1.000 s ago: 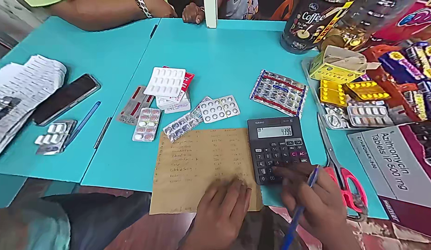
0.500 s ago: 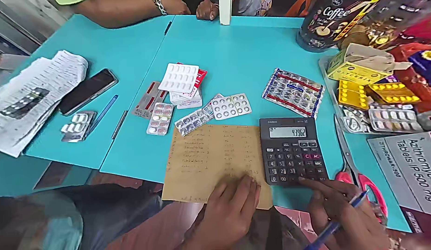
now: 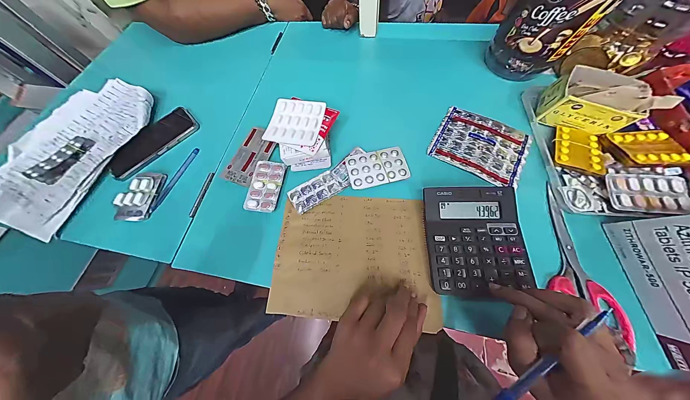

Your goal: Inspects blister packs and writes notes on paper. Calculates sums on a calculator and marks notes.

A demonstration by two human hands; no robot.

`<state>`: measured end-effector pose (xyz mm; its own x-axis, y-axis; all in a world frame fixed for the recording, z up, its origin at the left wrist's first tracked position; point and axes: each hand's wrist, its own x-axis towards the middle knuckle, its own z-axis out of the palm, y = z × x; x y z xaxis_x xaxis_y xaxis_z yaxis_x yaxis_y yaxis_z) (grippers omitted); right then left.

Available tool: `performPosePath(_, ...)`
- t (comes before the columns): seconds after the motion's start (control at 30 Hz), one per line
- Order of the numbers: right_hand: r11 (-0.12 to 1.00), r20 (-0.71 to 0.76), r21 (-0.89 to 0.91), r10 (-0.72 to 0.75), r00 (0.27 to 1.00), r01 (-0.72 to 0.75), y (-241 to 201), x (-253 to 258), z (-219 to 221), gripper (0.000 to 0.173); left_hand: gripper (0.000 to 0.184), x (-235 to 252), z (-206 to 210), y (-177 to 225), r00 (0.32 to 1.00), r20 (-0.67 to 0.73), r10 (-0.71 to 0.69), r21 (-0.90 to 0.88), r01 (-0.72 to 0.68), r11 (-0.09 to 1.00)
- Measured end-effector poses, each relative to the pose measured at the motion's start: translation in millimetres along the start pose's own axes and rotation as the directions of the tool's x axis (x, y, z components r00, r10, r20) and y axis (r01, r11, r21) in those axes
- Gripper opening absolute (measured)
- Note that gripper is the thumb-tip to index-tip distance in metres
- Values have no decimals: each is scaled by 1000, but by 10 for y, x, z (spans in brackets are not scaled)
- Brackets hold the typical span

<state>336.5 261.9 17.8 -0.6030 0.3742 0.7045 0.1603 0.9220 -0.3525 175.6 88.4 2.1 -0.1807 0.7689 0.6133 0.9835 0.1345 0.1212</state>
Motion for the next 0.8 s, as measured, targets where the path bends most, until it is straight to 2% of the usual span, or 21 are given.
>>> performPosePath(0.33,999,-17,-48,24,1000,-25,34,29,-39,16,25,-16,13,11,999,10,-40,-13,40,999)
performPosePath(0.37,996,-19,-77,50,999,-51,39,52,-42,16,24,-11,4,10,999,15,-47,-14,48,999)
performPosePath(0.43,957,-43,-216,188,981,-193,92,121,-151,18,24,8,27,32,998,15,-59,-32,59,998)
performPosePath(0.5,842,-8,-411,380,925,-349,124,215,-340,27,23,1,52,53,998,13,-65,-38,65,997)
performPosePath(0.57,738,120,-521,561,819,-429,48,205,-525,39,23,-33,31,48,998,14,-62,-22,62,998)
performPosePath(0.63,666,220,-588,678,702,-459,-76,136,-593,42,22,-55,9,42,998,15,-57,-9,58,998)
performPosePath(0.67,650,231,-602,698,678,-464,-107,103,-588,41,22,-60,7,38,998,20,-52,-10,53,999)
performPosePath(0.73,648,209,-577,705,677,-497,-97,72,-599,39,24,-81,4,27,999,38,-29,-17,29,999)
performPosePath(0.8,665,178,-507,703,689,-548,-120,91,-720,47,27,-94,7,14,999,46,-8,-11,8,1000)
